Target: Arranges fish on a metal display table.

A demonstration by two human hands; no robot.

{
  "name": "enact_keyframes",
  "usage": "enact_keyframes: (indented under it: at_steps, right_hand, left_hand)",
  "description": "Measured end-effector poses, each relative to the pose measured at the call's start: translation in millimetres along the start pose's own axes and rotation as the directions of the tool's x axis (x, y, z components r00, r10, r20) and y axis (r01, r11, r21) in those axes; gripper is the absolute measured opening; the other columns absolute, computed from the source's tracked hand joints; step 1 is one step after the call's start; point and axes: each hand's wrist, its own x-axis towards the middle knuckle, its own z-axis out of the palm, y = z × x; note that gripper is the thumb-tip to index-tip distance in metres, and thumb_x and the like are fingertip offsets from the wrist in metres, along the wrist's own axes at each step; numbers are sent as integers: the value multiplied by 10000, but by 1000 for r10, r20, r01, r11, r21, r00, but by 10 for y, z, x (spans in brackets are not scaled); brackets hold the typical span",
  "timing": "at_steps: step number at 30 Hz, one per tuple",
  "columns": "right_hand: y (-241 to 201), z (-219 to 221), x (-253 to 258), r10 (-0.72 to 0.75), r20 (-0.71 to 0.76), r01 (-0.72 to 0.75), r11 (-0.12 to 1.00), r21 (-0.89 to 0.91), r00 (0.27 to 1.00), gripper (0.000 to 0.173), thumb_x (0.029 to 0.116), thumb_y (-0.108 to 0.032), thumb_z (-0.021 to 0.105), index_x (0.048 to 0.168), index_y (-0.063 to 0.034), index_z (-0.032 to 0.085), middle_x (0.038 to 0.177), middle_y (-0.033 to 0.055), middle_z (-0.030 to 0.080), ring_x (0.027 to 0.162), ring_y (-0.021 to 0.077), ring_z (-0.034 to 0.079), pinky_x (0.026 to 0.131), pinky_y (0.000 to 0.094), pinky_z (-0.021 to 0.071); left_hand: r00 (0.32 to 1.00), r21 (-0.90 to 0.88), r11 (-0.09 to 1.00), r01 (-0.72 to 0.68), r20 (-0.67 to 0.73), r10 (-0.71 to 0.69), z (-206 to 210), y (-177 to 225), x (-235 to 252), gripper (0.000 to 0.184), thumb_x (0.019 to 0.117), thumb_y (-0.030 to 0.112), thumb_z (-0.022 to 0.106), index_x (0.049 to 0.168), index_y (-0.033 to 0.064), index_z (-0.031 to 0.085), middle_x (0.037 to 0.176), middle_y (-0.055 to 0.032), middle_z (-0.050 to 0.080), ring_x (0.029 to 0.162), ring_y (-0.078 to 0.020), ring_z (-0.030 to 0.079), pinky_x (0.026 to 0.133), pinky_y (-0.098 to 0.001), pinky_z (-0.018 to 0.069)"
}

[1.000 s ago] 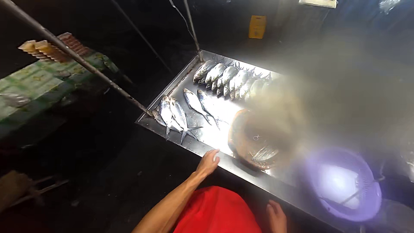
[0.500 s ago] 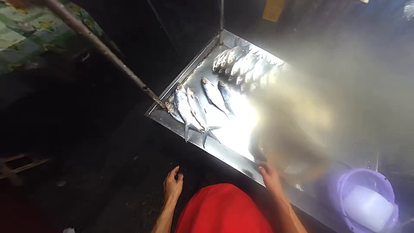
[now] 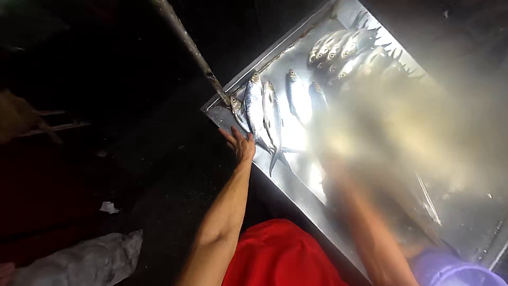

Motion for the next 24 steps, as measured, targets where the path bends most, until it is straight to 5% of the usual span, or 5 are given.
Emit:
enact_keyframes:
  at_steps: [6,10,14,19,24]
  right_hand:
    - [-321,-354,1140,38,-196,-89,962,-259,980,690,894,-379,719,1475,-75,505,1441,296,495,1267,504,520,949,675,475]
    - [-376,-308,1894,193,-157,-203,978,-48,968,801,925,-479,679,1546,-47,414,1509,298,453,1408,488,414,1105,684,369]
    - [-369,-233,2260,217,-135,-229,969,-87,967,874,887,-577,695,1527,-40,439,1508,294,450,1420,491,390,1072,753,336]
    - [-139,-235,2333,166,-45,-168,985,-36,985,737,780,-530,826,1303,-52,623,1281,230,622,1212,403,586,960,638,496]
    - [-114,-280,1944,124,38,-125,992,24,992,775,725,-400,904,1296,-7,557,1162,219,649,1074,348,654,904,564,547]
  left_hand:
    - [992,112,994,12,-127,2,301,-96,66,661,1031,360,469,1627,139,290,1717,-187,-55,1482,-451,299,1132,-560,374]
    - [989,126,992,-12,-145,31,294,-175,80,681,1018,409,516,1616,140,328,1712,-214,9,1515,-466,244,1176,-578,321]
    - [990,121,991,-53,-127,68,300,-158,75,713,1016,409,503,1625,108,288,1700,-251,-43,1553,-465,122,1241,-529,230]
    - [991,119,992,-39,-124,54,265,-97,58,721,1015,378,498,1630,88,259,1695,-261,-65,1552,-457,137,1234,-500,254]
    - [989,140,989,-46,-135,65,257,-35,1,717,1035,375,469,1631,59,229,1696,-252,-82,1557,-448,125,1245,-469,227]
